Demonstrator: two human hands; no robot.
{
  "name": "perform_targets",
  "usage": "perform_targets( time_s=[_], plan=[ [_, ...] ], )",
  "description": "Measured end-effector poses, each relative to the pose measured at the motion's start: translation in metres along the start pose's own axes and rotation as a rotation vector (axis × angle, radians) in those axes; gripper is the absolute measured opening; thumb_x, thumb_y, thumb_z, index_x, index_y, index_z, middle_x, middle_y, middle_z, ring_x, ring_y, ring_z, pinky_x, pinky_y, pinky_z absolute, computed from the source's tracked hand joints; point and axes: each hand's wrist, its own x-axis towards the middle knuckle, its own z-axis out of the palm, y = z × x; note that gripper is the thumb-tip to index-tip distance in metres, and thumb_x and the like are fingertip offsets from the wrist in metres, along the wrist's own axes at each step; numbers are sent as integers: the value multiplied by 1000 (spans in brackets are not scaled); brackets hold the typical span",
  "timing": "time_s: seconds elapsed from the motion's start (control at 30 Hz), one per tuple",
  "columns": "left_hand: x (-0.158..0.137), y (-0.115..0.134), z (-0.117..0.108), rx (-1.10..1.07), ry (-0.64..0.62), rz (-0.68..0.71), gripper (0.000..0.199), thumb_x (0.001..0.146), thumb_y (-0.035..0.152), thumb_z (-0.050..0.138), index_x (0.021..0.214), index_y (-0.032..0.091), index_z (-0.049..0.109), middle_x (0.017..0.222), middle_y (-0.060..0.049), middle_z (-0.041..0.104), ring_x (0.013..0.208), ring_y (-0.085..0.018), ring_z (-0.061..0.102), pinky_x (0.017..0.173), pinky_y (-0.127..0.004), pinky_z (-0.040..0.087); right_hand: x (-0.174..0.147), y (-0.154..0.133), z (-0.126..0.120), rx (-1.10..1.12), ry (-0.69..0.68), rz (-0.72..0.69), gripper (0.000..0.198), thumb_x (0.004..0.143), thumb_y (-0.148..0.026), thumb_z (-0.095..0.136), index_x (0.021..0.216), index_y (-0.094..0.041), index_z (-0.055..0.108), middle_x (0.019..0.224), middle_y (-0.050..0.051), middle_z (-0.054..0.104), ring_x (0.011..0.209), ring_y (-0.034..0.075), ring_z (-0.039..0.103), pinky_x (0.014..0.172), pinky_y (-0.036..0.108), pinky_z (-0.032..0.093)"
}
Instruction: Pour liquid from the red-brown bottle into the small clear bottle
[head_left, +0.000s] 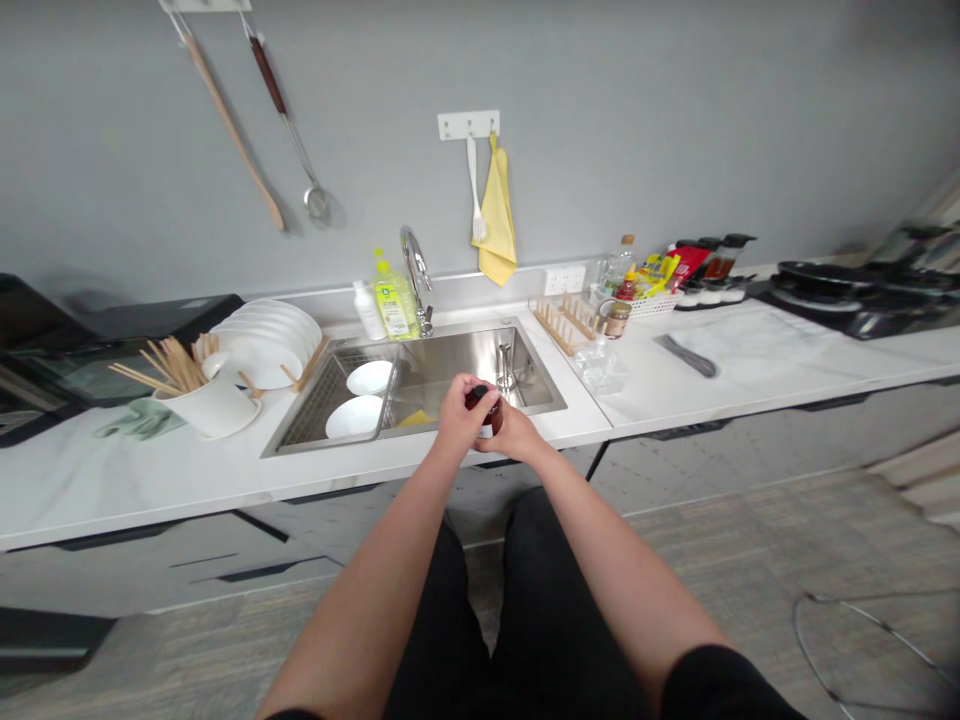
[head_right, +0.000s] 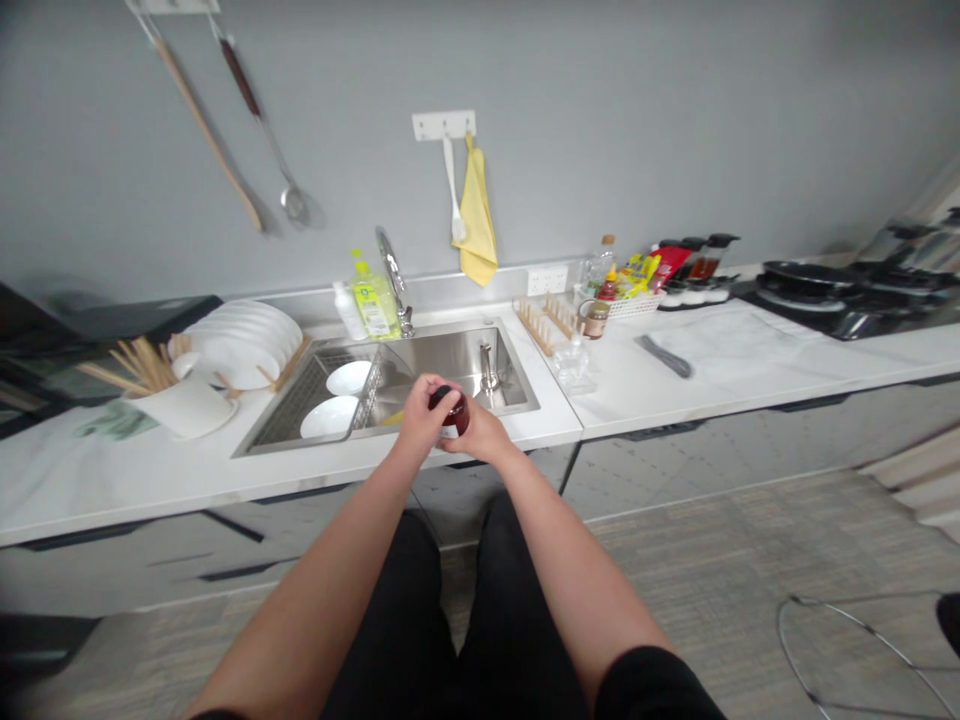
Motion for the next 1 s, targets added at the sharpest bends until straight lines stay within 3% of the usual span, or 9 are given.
perform_targets(
  time_s=[0.13,0.3,0.43,0.6,0.83,1.0],
  plan=[
    [-2,8,-9,-36,-45,-10,36,103,54,67,115,23,79,112,-9,86,111,-29,80,104,-44,62,-2,-5,2,-67,15,55,91,66,-29,104,150,-34,68,123,1,87,113,33,83,101,47,67],
    [-2,7,-11,33,9,-3,29,93,50,83,100,23,76,106,-8,84,105,-27,78,102,-42,61,-4,-16,9,-137,31,39,77,69,-30,102,141,-32,73,123,2,87,115,33,82,98,44,66],
    [-2,5,-6,41,79,-17,37,85,47,90,101,25,65,97,-4,80,93,-23,77,93,-38,61,-5,-23,12,-191,45,30,75,70,-31,101,140,-30,74,123,3,87,115,33,81,97,41,65],
    [-4,11,-7,-28,36,-8,42,102,62,63,119,25,70,102,-6,83,100,-27,80,96,-42,64,-5,-20,13,-278,73,34,73,68,-36,104,134,-30,74,122,3,87,111,34,82,93,42,63],
    [-4,11,-12,26,2,-8,49,95,60,78,127,23,84,111,-10,85,111,-30,80,107,-46,63,-7,-22,13,-220,63,32,81,70,-34,102,145,-33,70,127,1,86,111,32,82,92,40,63],
    [0,12,-7,169,52,-28,49,87,50,89,129,23,88,111,-9,87,104,-30,80,104,-46,64,-9,-27,11,-219,39,64,84,70,-31,102,148,-30,70,117,2,87,104,31,82,86,37,62]
  ],
)
